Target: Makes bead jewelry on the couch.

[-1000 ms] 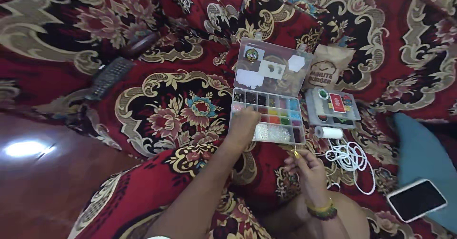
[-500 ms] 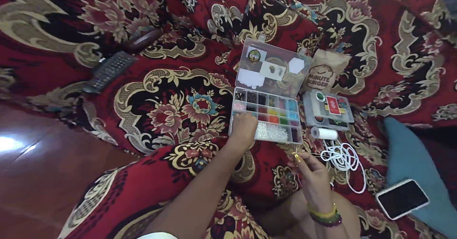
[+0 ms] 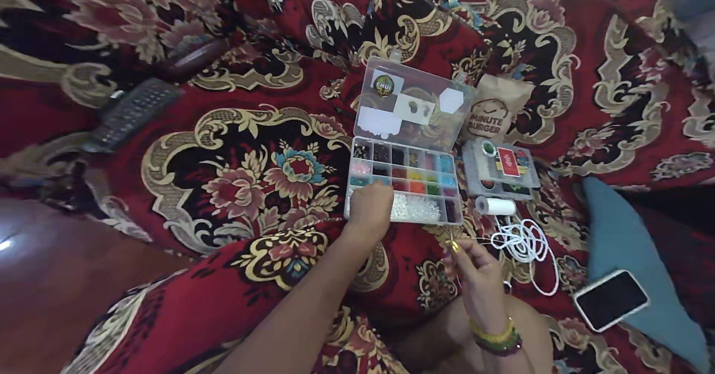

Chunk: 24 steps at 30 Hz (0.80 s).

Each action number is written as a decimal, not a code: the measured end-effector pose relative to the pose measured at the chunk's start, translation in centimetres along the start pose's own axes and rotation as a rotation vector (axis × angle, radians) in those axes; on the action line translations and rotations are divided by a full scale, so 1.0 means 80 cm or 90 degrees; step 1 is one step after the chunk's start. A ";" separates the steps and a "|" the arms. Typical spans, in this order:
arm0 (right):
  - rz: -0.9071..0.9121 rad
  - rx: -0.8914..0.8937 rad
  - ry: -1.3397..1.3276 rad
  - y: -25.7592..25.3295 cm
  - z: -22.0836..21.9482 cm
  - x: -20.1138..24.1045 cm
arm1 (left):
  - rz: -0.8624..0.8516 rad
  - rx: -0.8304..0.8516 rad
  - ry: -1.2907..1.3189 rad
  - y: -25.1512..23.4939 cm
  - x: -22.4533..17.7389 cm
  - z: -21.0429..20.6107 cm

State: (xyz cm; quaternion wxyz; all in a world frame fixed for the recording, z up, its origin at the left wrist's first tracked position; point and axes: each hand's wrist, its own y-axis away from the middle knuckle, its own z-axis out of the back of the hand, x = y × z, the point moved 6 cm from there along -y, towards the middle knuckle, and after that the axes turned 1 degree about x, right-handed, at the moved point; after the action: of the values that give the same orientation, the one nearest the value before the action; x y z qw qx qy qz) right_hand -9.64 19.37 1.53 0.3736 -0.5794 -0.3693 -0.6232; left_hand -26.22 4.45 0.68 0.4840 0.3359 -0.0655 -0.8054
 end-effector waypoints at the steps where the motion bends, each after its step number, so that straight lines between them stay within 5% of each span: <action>1: 0.002 -0.001 -0.003 0.000 0.000 0.001 | -0.043 -0.021 0.099 0.001 0.001 0.004; 5: 0.036 0.001 -0.028 0.004 -0.003 0.009 | -0.218 0.098 0.672 0.003 -0.019 -0.017; 8: 0.061 0.007 -0.055 0.006 -0.004 0.017 | -0.233 0.252 0.884 0.008 -0.038 -0.042; 14: 0.059 0.048 -0.066 0.011 -0.012 0.026 | -0.220 0.382 0.948 0.017 -0.055 -0.071; 24: 0.035 0.067 -0.049 0.014 -0.017 0.019 | -0.200 0.397 0.896 0.014 -0.056 -0.079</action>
State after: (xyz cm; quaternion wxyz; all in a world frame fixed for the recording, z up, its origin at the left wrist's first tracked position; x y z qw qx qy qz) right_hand -9.35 17.57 3.03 0.4058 -0.5922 -0.3995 -0.5701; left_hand -20.17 8.94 -1.52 0.1755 0.8927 0.0820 -0.4070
